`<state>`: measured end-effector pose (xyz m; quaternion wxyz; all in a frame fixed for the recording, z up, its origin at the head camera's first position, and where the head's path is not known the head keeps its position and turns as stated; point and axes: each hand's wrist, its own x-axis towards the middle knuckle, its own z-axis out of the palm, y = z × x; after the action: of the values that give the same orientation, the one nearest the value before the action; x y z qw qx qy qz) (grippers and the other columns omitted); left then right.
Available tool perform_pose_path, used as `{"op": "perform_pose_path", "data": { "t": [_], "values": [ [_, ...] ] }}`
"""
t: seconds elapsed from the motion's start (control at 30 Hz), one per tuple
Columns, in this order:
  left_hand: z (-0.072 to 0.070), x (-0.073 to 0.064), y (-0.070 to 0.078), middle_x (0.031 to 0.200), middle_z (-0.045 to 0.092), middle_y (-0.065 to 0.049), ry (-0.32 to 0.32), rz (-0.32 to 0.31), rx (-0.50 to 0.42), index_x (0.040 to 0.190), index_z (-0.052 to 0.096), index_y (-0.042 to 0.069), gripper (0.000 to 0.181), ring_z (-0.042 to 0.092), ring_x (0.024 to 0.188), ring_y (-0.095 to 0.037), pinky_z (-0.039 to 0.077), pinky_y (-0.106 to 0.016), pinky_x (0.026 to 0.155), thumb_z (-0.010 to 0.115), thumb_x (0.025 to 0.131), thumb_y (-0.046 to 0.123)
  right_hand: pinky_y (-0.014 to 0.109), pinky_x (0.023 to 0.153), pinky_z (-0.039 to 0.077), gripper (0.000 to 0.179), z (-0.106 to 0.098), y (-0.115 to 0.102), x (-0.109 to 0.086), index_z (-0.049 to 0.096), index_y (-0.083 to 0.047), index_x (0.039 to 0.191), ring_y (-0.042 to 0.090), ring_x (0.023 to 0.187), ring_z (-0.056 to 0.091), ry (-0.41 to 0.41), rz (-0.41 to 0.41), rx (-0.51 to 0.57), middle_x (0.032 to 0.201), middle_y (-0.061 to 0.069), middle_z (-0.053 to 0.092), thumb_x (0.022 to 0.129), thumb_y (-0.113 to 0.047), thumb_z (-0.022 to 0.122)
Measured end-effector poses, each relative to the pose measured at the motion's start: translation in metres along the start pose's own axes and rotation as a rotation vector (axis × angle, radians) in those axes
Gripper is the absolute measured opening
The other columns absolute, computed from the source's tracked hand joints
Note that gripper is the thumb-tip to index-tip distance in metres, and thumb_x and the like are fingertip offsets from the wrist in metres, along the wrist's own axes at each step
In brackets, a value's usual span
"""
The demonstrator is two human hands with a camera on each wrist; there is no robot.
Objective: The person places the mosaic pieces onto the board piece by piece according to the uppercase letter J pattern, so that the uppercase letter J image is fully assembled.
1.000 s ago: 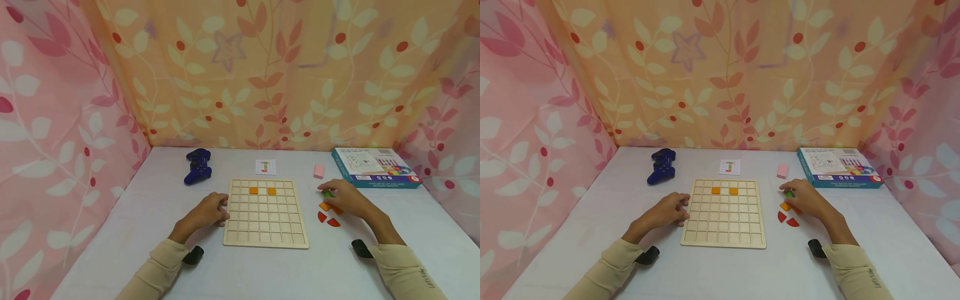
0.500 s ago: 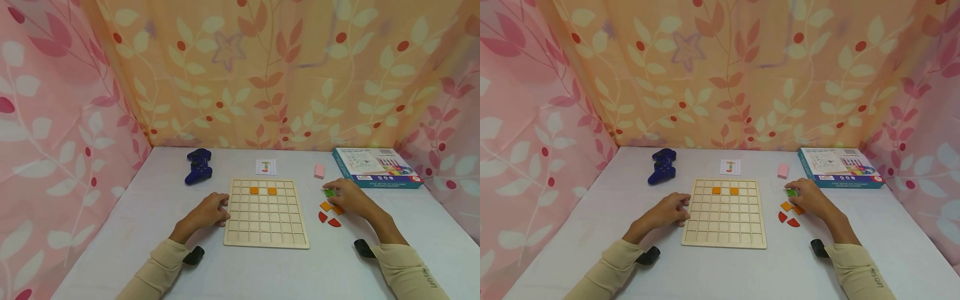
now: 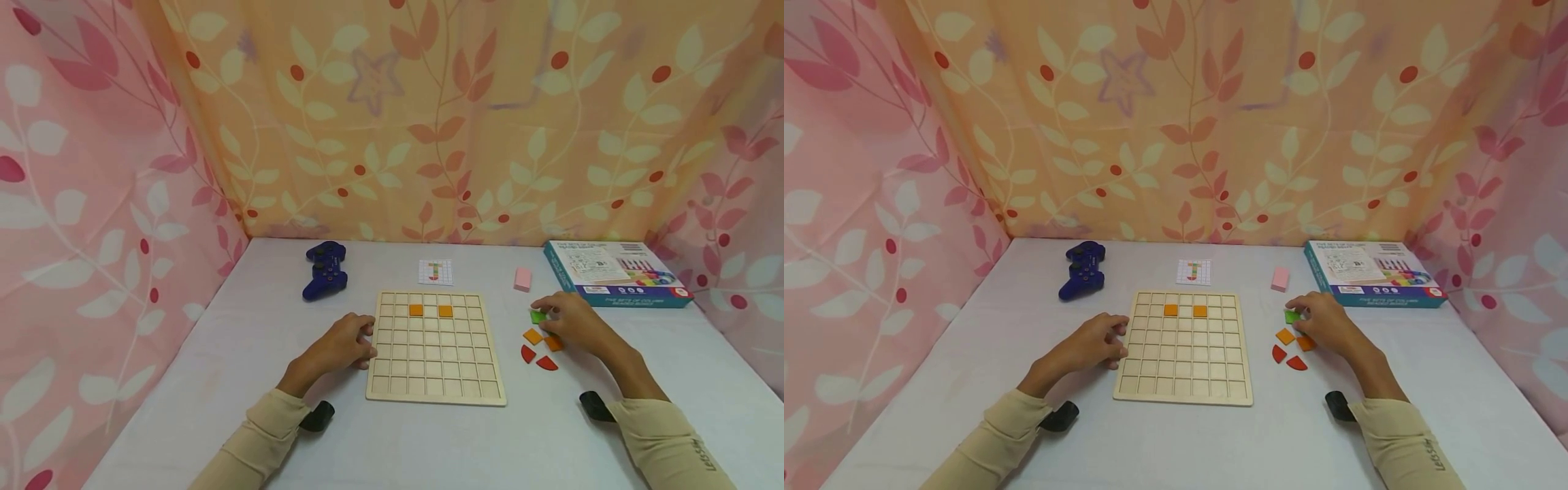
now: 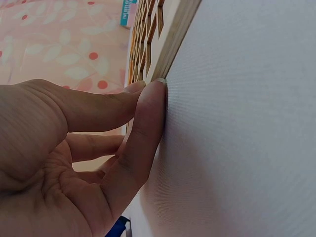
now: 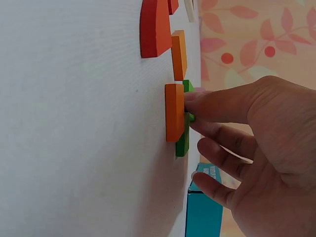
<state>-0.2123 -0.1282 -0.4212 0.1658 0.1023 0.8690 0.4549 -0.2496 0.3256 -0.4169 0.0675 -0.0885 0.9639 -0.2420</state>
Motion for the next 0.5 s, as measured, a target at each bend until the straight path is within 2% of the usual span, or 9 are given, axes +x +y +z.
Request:
{"op": "perform_pose_path", "data": {
  "t": [0.37, 0.5],
  "values": [
    [0.0, 0.0, -0.002, 0.118, 0.053, -0.013, -0.009, 0.007, -0.003, 0.149, 0.05, -0.01, 0.061, 0.066, 0.072, -0.015, 0.061, -0.026, 0.063, 0.072, 0.093, -0.009, 0.034, 0.077, 0.065, 0.039, 0.003, -0.006, 0.004, 0.072, 0.003, 0.129, 0.035, 0.106, 0.062, -0.024, -0.026, 0.021, 0.12, 0.023, 0.071, 0.095, -0.013, 0.077],
    [0.0, 0.0, -0.002, 0.119, 0.053, -0.014, -0.012, 0.008, -0.002, 0.15, 0.049, -0.01, 0.061, 0.065, 0.073, -0.015, 0.061, -0.025, 0.063, 0.072, 0.093, -0.009, 0.033, 0.08, 0.062, 0.037, 0.006, -0.016, 0.009, 0.074, 0.0, 0.128, 0.035, 0.109, 0.06, -0.008, -0.063, 0.02, 0.12, 0.02, 0.07, 0.096, -0.017, 0.077]
  ]
}}
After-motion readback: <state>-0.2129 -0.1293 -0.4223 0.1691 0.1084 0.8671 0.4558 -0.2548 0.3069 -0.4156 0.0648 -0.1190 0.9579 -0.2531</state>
